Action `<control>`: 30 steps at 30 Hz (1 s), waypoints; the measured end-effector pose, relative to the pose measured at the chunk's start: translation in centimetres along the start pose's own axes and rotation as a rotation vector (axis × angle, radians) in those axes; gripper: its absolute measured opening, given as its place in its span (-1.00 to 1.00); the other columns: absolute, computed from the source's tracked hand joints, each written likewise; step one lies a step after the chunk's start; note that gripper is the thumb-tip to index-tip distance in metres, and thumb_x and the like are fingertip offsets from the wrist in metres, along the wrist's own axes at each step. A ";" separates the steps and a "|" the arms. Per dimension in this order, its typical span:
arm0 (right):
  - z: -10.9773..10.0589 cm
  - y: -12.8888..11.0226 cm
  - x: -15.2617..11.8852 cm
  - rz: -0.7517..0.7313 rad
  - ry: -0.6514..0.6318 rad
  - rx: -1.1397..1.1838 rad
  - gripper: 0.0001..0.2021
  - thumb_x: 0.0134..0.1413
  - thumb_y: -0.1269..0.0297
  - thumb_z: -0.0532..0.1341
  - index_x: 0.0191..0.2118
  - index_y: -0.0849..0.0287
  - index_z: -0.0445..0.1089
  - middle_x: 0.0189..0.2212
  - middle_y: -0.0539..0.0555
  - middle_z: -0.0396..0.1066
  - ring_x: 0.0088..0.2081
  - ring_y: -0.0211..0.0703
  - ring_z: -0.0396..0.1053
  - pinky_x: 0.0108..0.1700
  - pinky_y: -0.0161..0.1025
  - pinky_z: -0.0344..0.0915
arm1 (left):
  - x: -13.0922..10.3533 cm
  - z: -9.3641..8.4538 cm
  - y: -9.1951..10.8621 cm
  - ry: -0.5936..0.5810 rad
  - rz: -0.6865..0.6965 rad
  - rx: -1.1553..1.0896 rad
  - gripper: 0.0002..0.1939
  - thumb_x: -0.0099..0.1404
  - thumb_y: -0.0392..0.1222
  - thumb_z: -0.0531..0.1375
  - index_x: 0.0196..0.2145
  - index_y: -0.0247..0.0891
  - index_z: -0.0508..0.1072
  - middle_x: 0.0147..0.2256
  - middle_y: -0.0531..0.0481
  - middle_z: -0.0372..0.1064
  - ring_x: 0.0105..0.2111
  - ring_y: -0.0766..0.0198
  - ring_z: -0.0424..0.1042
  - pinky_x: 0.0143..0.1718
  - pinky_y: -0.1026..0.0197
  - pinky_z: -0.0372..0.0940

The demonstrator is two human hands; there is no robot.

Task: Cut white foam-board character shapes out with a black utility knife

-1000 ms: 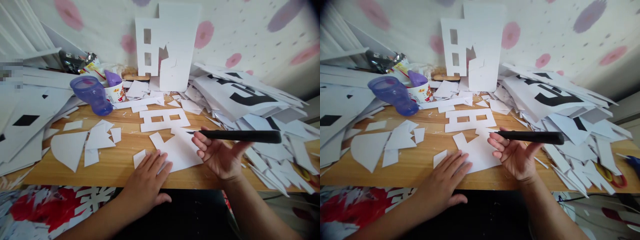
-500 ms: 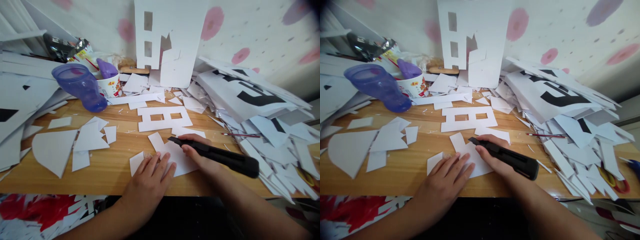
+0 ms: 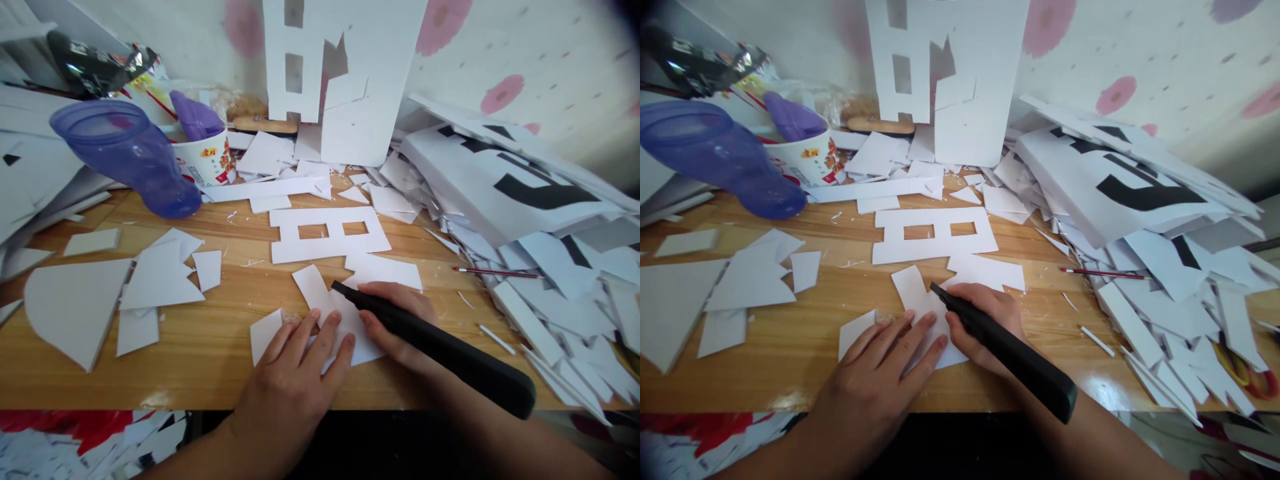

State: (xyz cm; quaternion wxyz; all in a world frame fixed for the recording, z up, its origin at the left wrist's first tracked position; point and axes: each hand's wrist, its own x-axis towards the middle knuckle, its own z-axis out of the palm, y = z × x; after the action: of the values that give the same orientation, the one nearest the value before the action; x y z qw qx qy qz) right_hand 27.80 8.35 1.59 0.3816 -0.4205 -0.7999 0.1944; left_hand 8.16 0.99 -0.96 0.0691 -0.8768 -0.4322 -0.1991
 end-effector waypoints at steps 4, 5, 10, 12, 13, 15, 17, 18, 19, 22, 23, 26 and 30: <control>0.0 0.2 -0.1 -0.028 -0.006 -0.002 -0.72 0.00 0.41 0.26 -0.12 0.05 0.38 -0.32 -0.01 0.58 -0.36 -0.21 0.54 -0.29 -0.34 0.46 | 0.2 0.0 -0.1 -0.002 -0.002 0.009 -0.62 0.42 -0.24 -0.02 0.11 -0.17 0.42 0.15 -0.11 0.34 0.08 -0.06 0.35 0.14 -0.10 0.09; 0.0 0.2 -0.1 -0.035 -0.010 -0.001 -0.72 0.01 0.41 0.26 -0.11 0.05 0.37 -0.32 -0.01 0.57 -0.36 -0.22 0.54 -0.29 -0.34 0.46 | 0.3 0.0 -0.1 0.004 -0.001 0.011 -0.62 0.42 -0.25 -0.03 0.10 -0.17 0.42 0.15 -0.10 0.34 0.08 -0.06 0.36 0.13 -0.10 0.09; -0.1 0.4 -0.4 -0.076 -0.058 0.006 -0.69 0.06 0.40 0.25 -0.04 0.06 0.35 -0.38 0.00 0.53 -0.41 -0.22 0.50 -0.37 -0.33 0.43 | 0.3 -0.2 0.0 0.006 -0.014 0.003 -0.63 0.44 -0.22 -0.04 0.08 -0.15 0.44 0.14 -0.09 0.36 0.06 -0.04 0.38 0.09 -0.09 0.13; -0.3 0.6 -0.5 -0.115 -0.085 0.001 -0.68 0.07 0.40 0.25 -0.02 0.07 0.34 -0.40 0.02 0.52 -0.42 -0.21 0.49 -0.40 -0.32 0.41 | 0.3 -0.3 0.1 -0.006 -0.036 0.000 -0.63 0.43 -0.22 -0.02 0.08 -0.12 0.44 0.13 -0.08 0.37 0.06 -0.04 0.38 0.10 -0.10 0.13; -0.3 0.7 -0.6 -0.134 -0.097 -0.005 -0.67 0.08 0.40 0.25 -0.01 0.07 0.34 -0.40 0.03 0.52 -0.42 -0.20 0.49 -0.41 -0.31 0.41 | 0.3 -0.3 0.1 -0.007 -0.045 -0.003 -0.64 0.42 -0.22 -0.01 0.08 -0.12 0.44 0.13 -0.09 0.37 0.06 -0.05 0.38 0.10 -0.11 0.13; -0.6 0.8 -0.6 -0.169 -0.115 -0.021 -0.66 0.08 0.39 0.24 0.00 0.08 0.33 -0.39 0.04 0.52 -0.42 -0.19 0.49 -0.41 -0.29 0.41 | 0.4 -0.3 0.2 0.004 -0.048 -0.011 -0.65 0.41 -0.23 0.01 0.07 -0.12 0.45 0.13 -0.11 0.37 0.07 -0.06 0.38 0.09 -0.11 0.15; -0.8 0.8 -0.5 -0.211 -0.123 -0.040 -0.65 0.09 0.39 0.24 0.02 0.09 0.32 -0.39 0.05 0.51 -0.42 -0.19 0.49 -0.40 -0.28 0.43 | 0.4 -0.3 0.2 0.008 -0.047 -0.018 -0.65 0.41 -0.22 0.01 0.06 -0.12 0.45 0.13 -0.12 0.37 0.07 -0.06 0.38 0.08 -0.12 0.16; -0.9 0.8 -0.4 -0.236 -0.127 -0.049 -0.65 0.09 0.39 0.23 0.03 0.11 0.32 -0.40 0.05 0.51 -0.43 -0.19 0.49 -0.40 -0.28 0.43 | 0.4 -0.3 0.1 0.009 -0.049 -0.019 -0.66 0.41 -0.22 0.01 0.05 -0.12 0.46 0.12 -0.12 0.37 0.07 -0.05 0.39 0.07 -0.12 0.17; -0.9 0.9 -0.4 -0.264 -0.129 -0.057 -0.65 0.10 0.39 0.22 0.03 0.13 0.31 -0.40 0.06 0.51 -0.43 -0.18 0.49 -0.41 -0.28 0.43 | 0.5 -0.3 0.1 0.008 -0.053 -0.018 -0.66 0.42 -0.21 0.01 0.05 -0.11 0.46 0.12 -0.12 0.38 0.07 -0.05 0.39 0.07 -0.12 0.17; -1.1 0.8 -0.2 -0.318 -0.133 -0.080 -0.65 0.09 0.40 0.21 0.04 0.15 0.31 -0.40 0.10 0.51 -0.44 -0.16 0.49 -0.43 -0.27 0.44 | 0.7 -0.5 0.2 -0.006 -0.060 -0.008 -0.66 0.42 -0.20 0.01 0.06 -0.11 0.45 0.13 -0.11 0.37 0.07 -0.06 0.39 0.07 -0.12 0.18; -1.2 0.8 -0.2 -0.323 -0.135 -0.082 -0.64 0.09 0.40 0.20 0.04 0.15 0.31 -0.40 0.11 0.51 -0.44 -0.15 0.48 -0.43 -0.26 0.44 | 0.7 -0.5 0.2 -0.007 -0.059 -0.006 -0.65 0.42 -0.21 0.00 0.06 -0.11 0.45 0.13 -0.11 0.37 0.07 -0.06 0.39 0.06 -0.12 0.18; -1.2 0.8 -0.2 -0.326 -0.146 -0.085 -0.61 0.09 0.42 0.20 0.06 0.13 0.30 -0.42 0.10 0.50 -0.46 -0.15 0.46 -0.46 -0.27 0.42 | 0.7 -0.6 0.3 -0.008 -0.057 -0.007 -0.65 0.42 -0.21 0.00 0.06 -0.09 0.45 0.13 -0.10 0.37 0.06 -0.05 0.40 0.05 -0.11 0.18; -1.3 0.9 -0.5 -0.353 -0.151 -0.118 -0.59 0.07 0.44 0.21 0.08 0.16 0.28 -0.41 0.14 0.50 -0.45 -0.15 0.47 -0.45 -0.28 0.42 | 0.7 -0.5 0.3 -0.010 -0.061 -0.004 -0.66 0.42 -0.20 0.01 0.05 -0.08 0.45 0.13 -0.10 0.37 0.05 -0.05 0.41 0.01 -0.10 0.19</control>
State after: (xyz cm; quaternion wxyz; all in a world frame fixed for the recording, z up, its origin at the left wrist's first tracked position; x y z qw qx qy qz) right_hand 29.42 8.44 1.60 0.3233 -0.2796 -0.8975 0.1085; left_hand 8.60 1.16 -0.18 0.0591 -0.8642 -0.4589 -0.1977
